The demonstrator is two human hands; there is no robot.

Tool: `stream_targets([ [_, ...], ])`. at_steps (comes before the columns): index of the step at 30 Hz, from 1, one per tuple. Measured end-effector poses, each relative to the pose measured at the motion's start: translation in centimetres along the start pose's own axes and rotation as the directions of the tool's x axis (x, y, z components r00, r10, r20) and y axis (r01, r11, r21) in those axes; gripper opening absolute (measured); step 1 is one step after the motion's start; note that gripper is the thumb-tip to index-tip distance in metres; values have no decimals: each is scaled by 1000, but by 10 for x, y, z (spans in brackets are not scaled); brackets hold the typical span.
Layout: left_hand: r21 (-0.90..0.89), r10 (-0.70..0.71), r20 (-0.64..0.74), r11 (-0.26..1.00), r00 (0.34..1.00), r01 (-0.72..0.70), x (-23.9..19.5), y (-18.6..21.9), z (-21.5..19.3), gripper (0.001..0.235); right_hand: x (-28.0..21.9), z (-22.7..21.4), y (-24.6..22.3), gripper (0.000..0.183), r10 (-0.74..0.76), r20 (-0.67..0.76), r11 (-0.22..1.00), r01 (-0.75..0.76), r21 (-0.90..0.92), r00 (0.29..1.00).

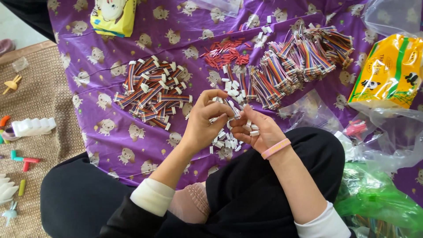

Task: Assembling small plastic components by snapping them together while sitting on the floor.

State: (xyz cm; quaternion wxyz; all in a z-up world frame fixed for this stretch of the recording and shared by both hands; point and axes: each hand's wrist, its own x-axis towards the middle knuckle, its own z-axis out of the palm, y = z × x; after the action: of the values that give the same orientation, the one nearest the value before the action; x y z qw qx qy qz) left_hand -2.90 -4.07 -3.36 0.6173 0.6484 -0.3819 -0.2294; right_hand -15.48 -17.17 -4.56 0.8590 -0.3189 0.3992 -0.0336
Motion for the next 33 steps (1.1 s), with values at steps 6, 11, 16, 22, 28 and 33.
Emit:
stream_targets([
  [6,106,126,-163,988,979,-109,-23,16,3,21,-4,6,11,17,-85,52,987,91,-129,995],
  [11,-192,-221,-161,963,962,189,-34,4,2,25,-7,16,18,15,-168,40,964,172,-203,985],
  [16,-378,-455,-10,826,890,418,-36,-1,12,27,-11,19,23,15,-253,114,890,277,-361,961],
  [22,-613,-630,-11,617,776,493,-31,9,12,23,-13,23,26,7,-358,146,792,383,-476,922],
  [28,-576,-592,8,656,806,488,-32,6,11,21,-17,21,25,4,-368,161,617,369,-695,916],
  [33,-690,-636,-1,559,772,460,-28,-2,2,28,-25,29,23,6,-331,194,621,368,-692,924],
])
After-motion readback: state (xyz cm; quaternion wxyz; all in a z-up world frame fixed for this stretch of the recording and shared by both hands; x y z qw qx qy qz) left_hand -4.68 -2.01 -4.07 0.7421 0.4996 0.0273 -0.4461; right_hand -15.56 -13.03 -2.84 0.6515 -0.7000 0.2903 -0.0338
